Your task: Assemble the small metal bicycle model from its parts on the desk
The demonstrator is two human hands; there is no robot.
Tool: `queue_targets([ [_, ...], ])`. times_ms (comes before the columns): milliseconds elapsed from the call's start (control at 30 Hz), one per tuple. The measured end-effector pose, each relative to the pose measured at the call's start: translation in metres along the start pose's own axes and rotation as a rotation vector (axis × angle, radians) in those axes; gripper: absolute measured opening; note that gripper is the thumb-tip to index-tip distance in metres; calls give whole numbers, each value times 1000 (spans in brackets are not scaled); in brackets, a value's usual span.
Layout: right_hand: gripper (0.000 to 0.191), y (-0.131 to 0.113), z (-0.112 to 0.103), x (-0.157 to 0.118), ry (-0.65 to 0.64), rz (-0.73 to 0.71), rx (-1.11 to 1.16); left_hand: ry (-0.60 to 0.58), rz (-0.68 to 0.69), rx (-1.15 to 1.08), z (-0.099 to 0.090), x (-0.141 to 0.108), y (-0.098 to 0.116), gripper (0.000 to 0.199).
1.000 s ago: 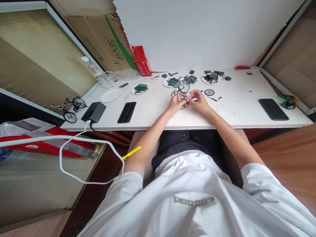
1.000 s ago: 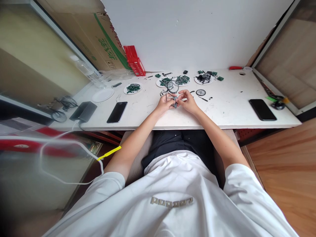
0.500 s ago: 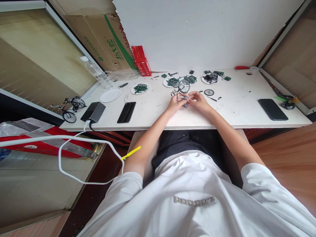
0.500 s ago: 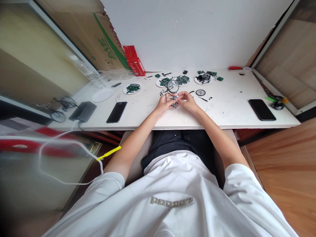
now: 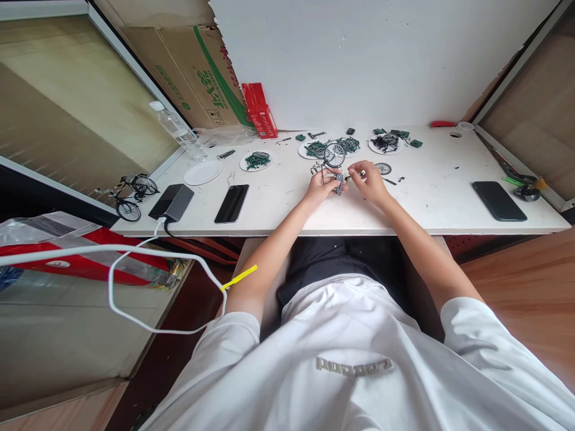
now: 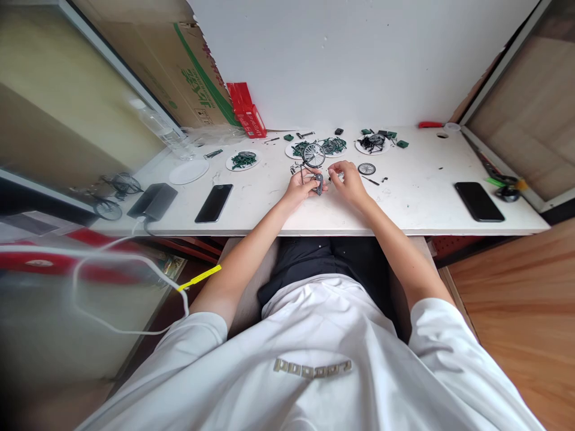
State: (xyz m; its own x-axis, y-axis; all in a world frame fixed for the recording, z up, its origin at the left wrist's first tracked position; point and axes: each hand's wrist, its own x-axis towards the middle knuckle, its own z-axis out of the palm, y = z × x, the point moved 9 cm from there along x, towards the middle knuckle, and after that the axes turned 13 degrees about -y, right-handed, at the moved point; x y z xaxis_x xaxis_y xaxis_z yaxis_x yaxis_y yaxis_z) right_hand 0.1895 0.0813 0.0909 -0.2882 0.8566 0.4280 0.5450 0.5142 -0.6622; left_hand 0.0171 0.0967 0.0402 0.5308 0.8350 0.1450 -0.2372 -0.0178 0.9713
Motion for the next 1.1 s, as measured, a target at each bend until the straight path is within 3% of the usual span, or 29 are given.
queue_targets([
  [133, 35, 3, -21, 4, -135, -93, -263, 1, 12, -16, 0, 1, 1, 49],
  [233, 30, 28, -45, 3, -174, -37, -392, 6, 8, -24, -1, 1, 1, 47],
  [433, 48, 102, -88, -6, -149, 266, -603, 20, -1, -22, -2, 1, 0, 45],
  [567, 59, 121, -87, -9, -180, 352, -639, 34, -6, -24, -4, 1, -1, 46],
  [733, 44, 103, -77, -9, -219, 376, -688, 28, 5, -23, -4, 1, -1, 45],
  [867, 34, 75, -71, -9, -249, 360, -539, 38, -1, -23, -4, 1, 0, 44],
  [1000, 34, 32, -59, -5, -164, 200, -356, 71, -9, 0, -4, -1, 4, 42],
  [1100, 41, -4, -50, -6, 43, -11, -284, 90, -4, 19, -5, -2, 6, 42],
])
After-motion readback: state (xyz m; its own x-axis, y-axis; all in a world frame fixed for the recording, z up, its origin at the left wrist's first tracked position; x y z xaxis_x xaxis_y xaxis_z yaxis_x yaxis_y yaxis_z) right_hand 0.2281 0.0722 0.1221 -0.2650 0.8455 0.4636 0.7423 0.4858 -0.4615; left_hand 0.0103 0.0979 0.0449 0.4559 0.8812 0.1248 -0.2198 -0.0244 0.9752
